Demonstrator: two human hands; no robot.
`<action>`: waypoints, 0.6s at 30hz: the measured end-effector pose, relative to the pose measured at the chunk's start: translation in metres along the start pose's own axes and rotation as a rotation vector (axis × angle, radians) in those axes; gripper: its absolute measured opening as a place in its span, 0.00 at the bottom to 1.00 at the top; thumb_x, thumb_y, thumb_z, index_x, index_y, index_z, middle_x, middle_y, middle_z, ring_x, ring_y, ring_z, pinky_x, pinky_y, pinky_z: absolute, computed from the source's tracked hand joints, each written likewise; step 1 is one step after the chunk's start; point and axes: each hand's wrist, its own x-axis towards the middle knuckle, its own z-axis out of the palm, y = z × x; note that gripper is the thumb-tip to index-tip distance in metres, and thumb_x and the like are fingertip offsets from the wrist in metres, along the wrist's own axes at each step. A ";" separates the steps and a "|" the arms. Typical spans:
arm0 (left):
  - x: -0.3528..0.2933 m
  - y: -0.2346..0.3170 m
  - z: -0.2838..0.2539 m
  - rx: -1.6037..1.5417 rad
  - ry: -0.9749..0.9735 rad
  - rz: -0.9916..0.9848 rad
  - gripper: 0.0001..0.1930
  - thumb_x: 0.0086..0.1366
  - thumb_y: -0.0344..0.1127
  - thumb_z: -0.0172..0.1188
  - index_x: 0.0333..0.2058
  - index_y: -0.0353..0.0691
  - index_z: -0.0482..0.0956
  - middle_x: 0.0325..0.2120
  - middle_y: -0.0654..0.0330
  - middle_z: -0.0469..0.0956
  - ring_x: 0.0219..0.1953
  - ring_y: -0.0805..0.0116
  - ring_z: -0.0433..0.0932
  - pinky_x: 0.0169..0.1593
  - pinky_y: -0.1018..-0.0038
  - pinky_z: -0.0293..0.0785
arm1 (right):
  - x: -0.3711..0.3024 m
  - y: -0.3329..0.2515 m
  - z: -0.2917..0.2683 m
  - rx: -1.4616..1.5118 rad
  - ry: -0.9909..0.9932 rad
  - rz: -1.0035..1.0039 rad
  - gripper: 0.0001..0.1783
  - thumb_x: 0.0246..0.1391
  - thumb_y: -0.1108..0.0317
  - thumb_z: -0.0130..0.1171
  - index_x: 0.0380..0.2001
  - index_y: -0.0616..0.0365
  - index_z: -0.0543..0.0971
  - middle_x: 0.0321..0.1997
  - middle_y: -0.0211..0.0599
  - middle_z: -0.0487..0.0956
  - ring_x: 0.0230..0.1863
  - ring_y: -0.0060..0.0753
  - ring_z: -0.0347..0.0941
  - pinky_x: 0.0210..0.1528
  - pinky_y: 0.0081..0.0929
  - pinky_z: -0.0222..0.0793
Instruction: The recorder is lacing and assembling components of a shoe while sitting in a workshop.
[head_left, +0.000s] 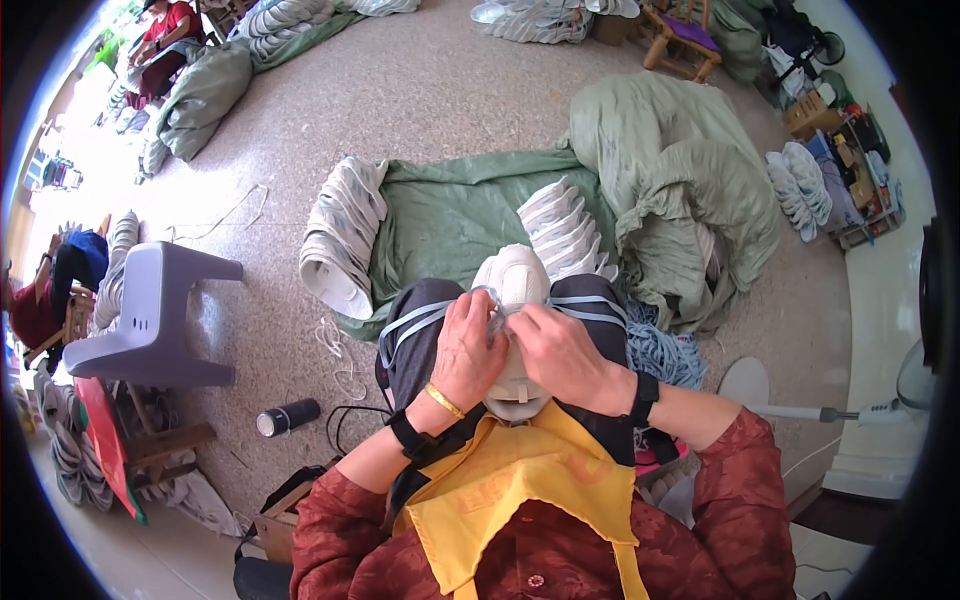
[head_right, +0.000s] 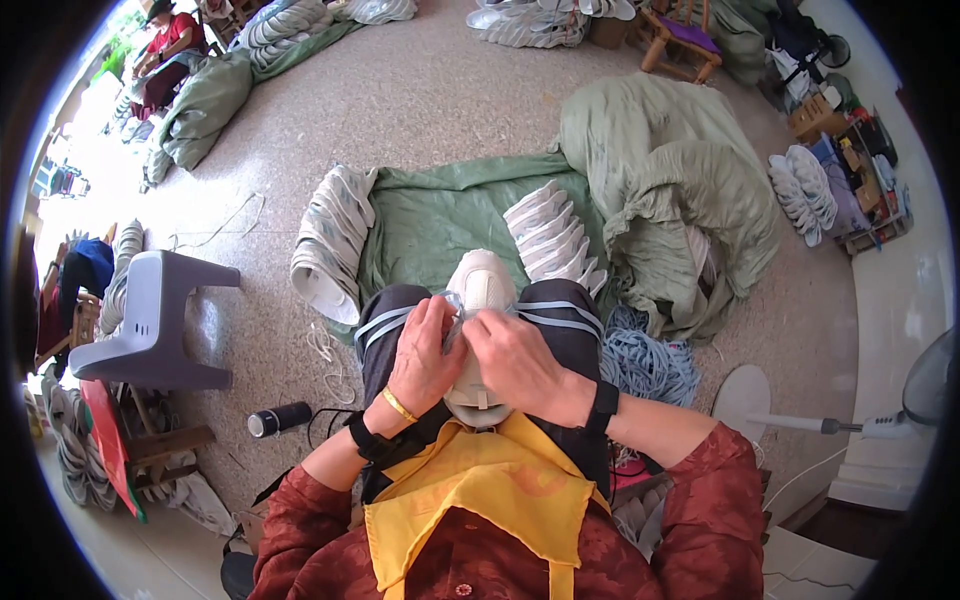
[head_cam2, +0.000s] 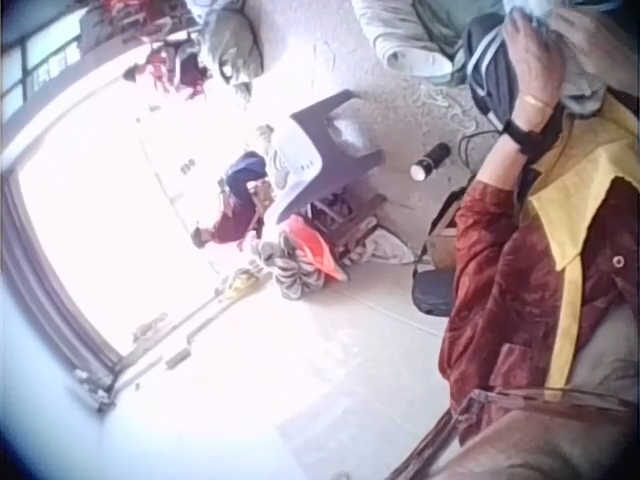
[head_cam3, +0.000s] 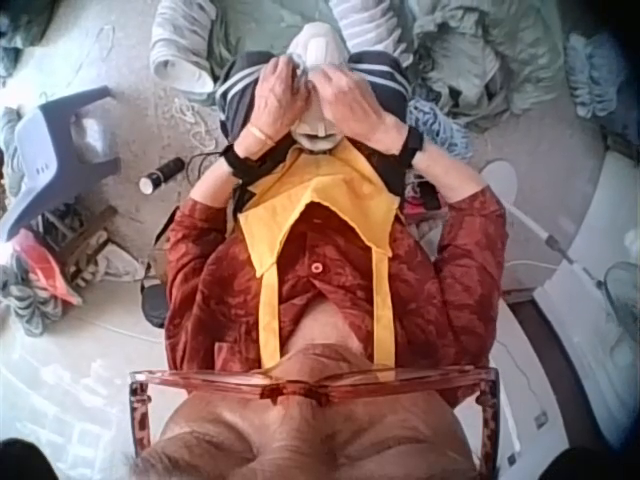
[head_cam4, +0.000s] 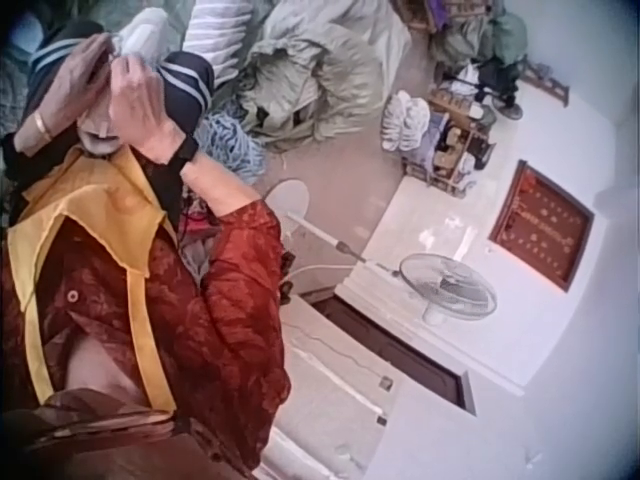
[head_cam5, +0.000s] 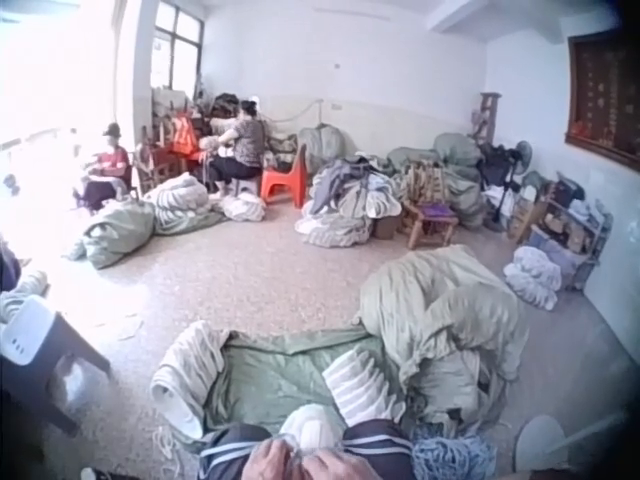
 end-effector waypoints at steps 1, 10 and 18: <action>0.000 0.001 0.000 -0.002 0.003 0.001 0.18 0.54 0.23 0.59 0.44 0.33 0.68 0.38 0.44 0.72 0.44 0.41 0.72 0.50 0.53 0.71 | 0.002 0.001 0.001 -0.024 0.027 0.074 0.07 0.54 0.77 0.61 0.36 0.64 0.76 0.35 0.48 0.76 0.35 0.55 0.78 0.38 0.44 0.75; 0.002 -0.006 0.006 0.065 0.071 0.072 0.14 0.58 0.22 0.57 0.43 0.32 0.68 0.36 0.44 0.71 0.42 0.42 0.73 0.48 0.54 0.70 | 0.015 -0.003 0.005 0.022 -0.018 0.295 0.09 0.53 0.73 0.61 0.36 0.62 0.73 0.35 0.51 0.78 0.39 0.58 0.78 0.40 0.49 0.74; 0.002 -0.006 0.012 0.116 0.010 0.112 0.14 0.58 0.24 0.56 0.43 0.28 0.69 0.39 0.39 0.70 0.43 0.39 0.69 0.49 0.52 0.68 | 0.015 -0.007 0.014 0.008 0.122 0.319 0.09 0.49 0.74 0.64 0.33 0.60 0.74 0.30 0.45 0.77 0.30 0.51 0.77 0.33 0.45 0.71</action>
